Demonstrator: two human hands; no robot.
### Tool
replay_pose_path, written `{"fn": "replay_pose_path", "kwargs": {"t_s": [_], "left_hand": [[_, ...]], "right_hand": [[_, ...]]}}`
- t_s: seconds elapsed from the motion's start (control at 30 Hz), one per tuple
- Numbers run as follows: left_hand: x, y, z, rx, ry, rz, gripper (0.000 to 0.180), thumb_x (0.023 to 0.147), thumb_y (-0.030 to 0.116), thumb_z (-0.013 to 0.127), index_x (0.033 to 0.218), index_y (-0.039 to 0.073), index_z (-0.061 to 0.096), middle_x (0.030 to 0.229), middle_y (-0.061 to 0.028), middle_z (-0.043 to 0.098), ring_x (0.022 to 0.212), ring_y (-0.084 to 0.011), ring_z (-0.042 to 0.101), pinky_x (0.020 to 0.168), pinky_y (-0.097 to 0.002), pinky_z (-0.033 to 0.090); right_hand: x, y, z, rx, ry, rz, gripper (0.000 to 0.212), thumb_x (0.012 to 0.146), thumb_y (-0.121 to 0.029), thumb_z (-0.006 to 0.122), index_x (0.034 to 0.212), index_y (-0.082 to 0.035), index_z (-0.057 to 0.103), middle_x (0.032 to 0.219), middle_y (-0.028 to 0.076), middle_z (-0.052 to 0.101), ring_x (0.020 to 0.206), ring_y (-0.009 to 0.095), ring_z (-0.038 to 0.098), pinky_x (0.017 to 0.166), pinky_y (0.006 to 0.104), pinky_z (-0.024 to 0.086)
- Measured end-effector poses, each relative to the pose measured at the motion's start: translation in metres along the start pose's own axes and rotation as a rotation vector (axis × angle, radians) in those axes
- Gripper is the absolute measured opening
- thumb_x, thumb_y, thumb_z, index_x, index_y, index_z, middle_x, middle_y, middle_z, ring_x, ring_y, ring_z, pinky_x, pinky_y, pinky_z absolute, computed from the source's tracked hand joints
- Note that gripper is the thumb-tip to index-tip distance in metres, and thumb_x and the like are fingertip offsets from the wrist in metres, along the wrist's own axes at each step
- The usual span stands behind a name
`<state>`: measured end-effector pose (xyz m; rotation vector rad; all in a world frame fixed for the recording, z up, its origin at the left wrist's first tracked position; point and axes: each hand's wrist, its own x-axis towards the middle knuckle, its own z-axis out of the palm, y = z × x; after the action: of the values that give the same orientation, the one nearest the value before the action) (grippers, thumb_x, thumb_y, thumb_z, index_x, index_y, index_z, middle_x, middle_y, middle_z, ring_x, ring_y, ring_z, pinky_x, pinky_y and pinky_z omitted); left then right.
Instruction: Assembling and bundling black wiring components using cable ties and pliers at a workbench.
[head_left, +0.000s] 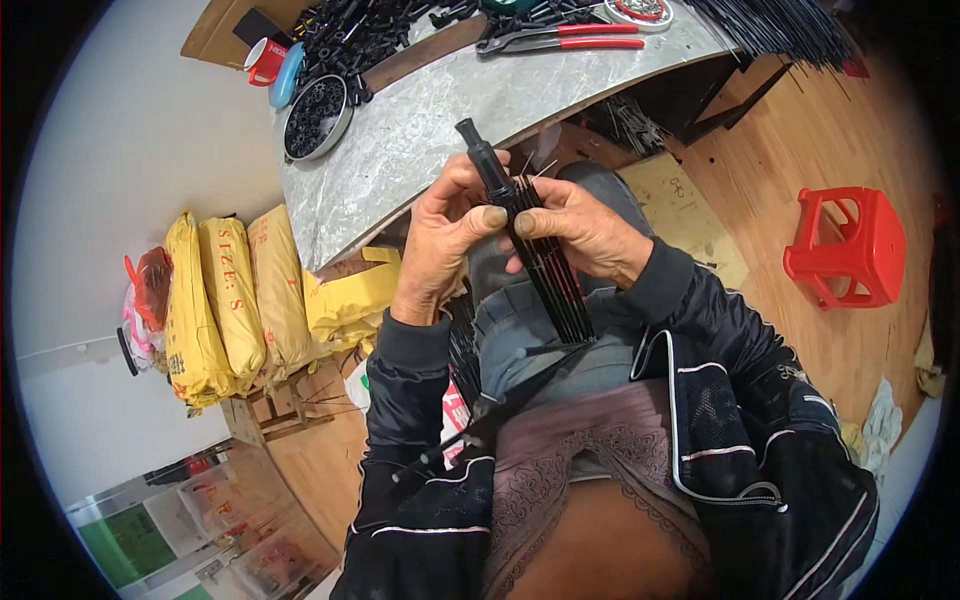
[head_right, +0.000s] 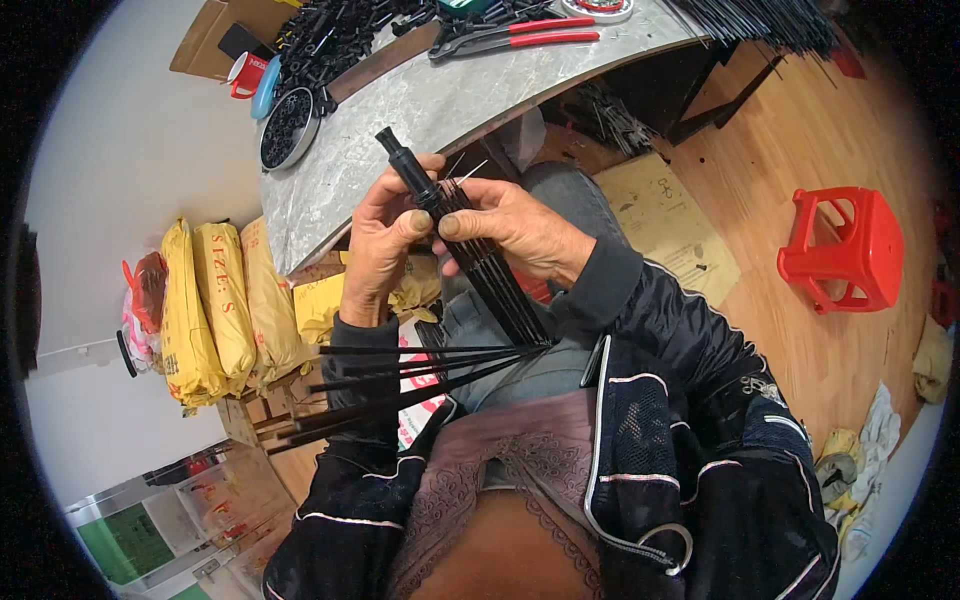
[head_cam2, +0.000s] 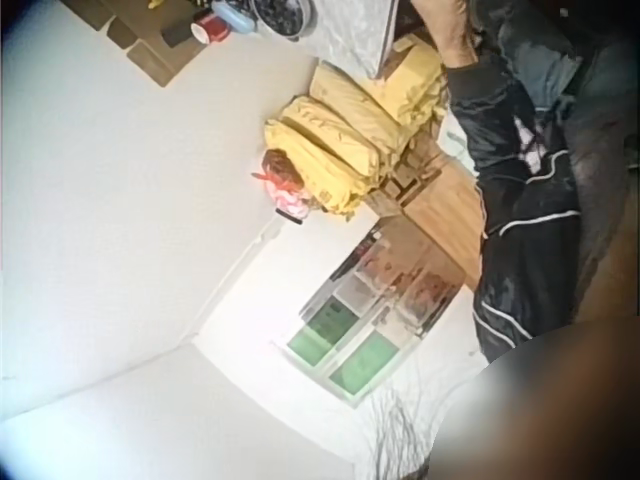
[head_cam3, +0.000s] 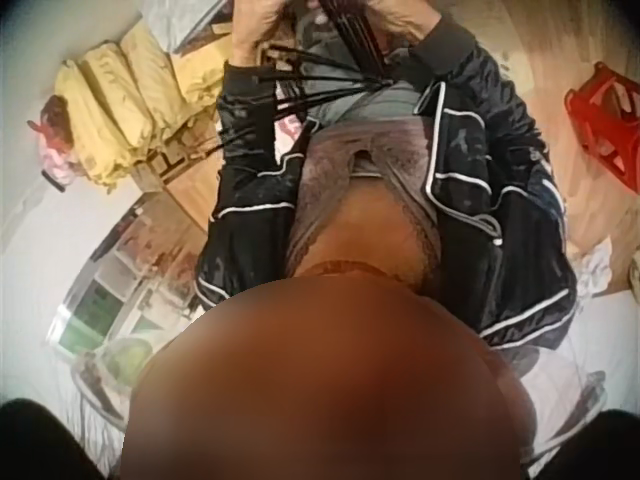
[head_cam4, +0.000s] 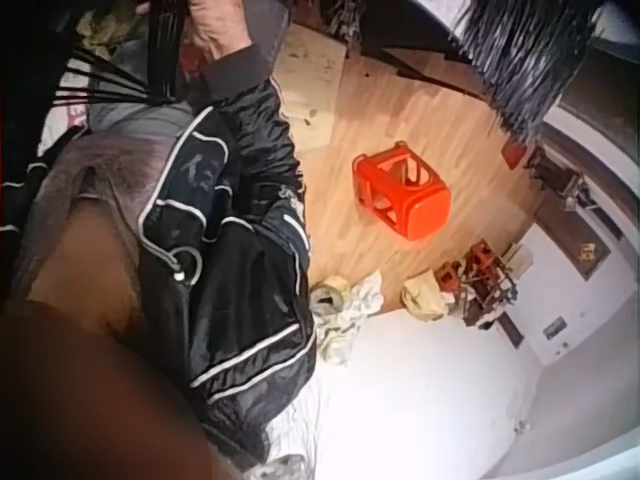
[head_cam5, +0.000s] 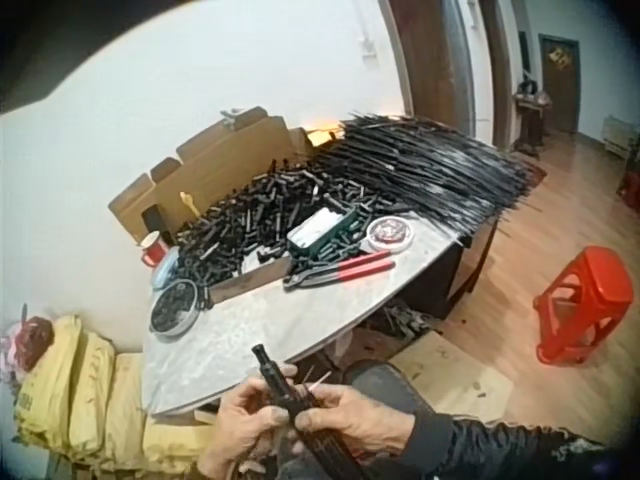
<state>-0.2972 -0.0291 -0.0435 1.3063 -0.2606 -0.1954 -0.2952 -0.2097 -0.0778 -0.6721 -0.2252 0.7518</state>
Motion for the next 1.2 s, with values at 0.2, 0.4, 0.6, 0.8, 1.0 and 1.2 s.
{"fn": "replay_pose_path", "kwargs": {"t_s": [0.2, 0.4, 0.6, 0.8, 1.0, 1.2], "left_hand": [[-0.007, -0.005, 0.000, 0.415, 0.091, 0.084, 0.030, 0.084, 0.009, 0.067, 0.114, 0.004, 0.061, 0.121, -0.0078, 0.052, 0.097, -0.0137, 0.056, 0.079, -0.0275, 0.049], [-0.065, 0.036, 0.063, 0.069, -0.112, 0.041, 0.084, 0.084, 0.070, 0.047, 0.145, 0.015, 0.031, 0.121, -0.0263, 0.056, 0.113, -0.0338, 0.055, 0.098, -0.0454, 0.040], [-0.021, 0.021, 0.078, 0.109, 0.540, 0.101, 0.043, 0.084, 0.010, 0.070, 0.121, -0.005, 0.052, 0.081, -0.0016, 0.059, 0.064, -0.0074, 0.056, 0.057, -0.0187, 0.044], [0.008, 0.008, 0.041, 0.180, 0.523, 0.043, 0.031, 0.081, 0.011, 0.075, 0.106, -0.006, 0.066, 0.094, -0.0045, 0.067, 0.079, -0.0065, 0.059, 0.070, -0.0202, 0.049], [0.004, 0.008, 0.043, 0.161, 0.526, 0.029, 0.027, 0.083, 0.008, 0.073, 0.106, -0.005, 0.066, 0.088, -0.0042, 0.068, 0.076, -0.0075, 0.060, 0.070, -0.0205, 0.050], [0.001, -0.001, 0.049, 0.185, 0.496, 0.111, 0.026, 0.083, 0.008, 0.072, 0.106, -0.004, 0.065, 0.089, -0.0039, 0.068, 0.078, -0.0083, 0.061, 0.072, -0.0213, 0.050]], "right_hand": [[-0.003, -0.002, 0.005, 0.009, 0.123, -0.053, 0.027, 0.086, -0.016, 0.070, 0.107, -0.002, 0.061, 0.091, 0.003, 0.062, 0.080, 0.010, 0.063, 0.064, 0.0243, 0.057], [0.002, -0.002, 0.002, -0.019, 0.316, -0.113, 0.018, 0.085, -0.013, 0.069, 0.100, -0.003, 0.064, 0.085, 0.003, 0.064, 0.072, 0.011, 0.062, 0.062, 0.0260, 0.055], [0.011, 0.003, 0.013, -0.178, 0.418, -0.329, 0.019, 0.087, -0.011, 0.068, 0.103, -0.003, 0.064, 0.087, 0.000, 0.064, 0.074, 0.007, 0.060, 0.060, 0.0244, 0.051], [0.027, 0.017, 0.020, -0.568, 0.537, -0.621, 0.033, 0.085, -0.006, 0.068, 0.116, 0.002, 0.061, 0.097, 0.002, 0.063, 0.091, 0.010, 0.058, 0.082, 0.0218, 0.046], [0.021, 0.005, 0.016, -0.994, 0.549, -0.793, 0.027, 0.078, -0.016, 0.072, 0.099, -0.001, 0.065, 0.091, 0.012, 0.062, 0.083, 0.022, 0.063, 0.073, 0.0313, 0.050], [-0.004, -0.029, 0.007, -1.053, 0.451, -0.362, 0.032, 0.076, -0.017, 0.075, 0.066, 0.001, 0.050, 0.059, 0.001, 0.046, 0.058, 0.006, 0.044, 0.051, 0.0264, 0.037]]}}
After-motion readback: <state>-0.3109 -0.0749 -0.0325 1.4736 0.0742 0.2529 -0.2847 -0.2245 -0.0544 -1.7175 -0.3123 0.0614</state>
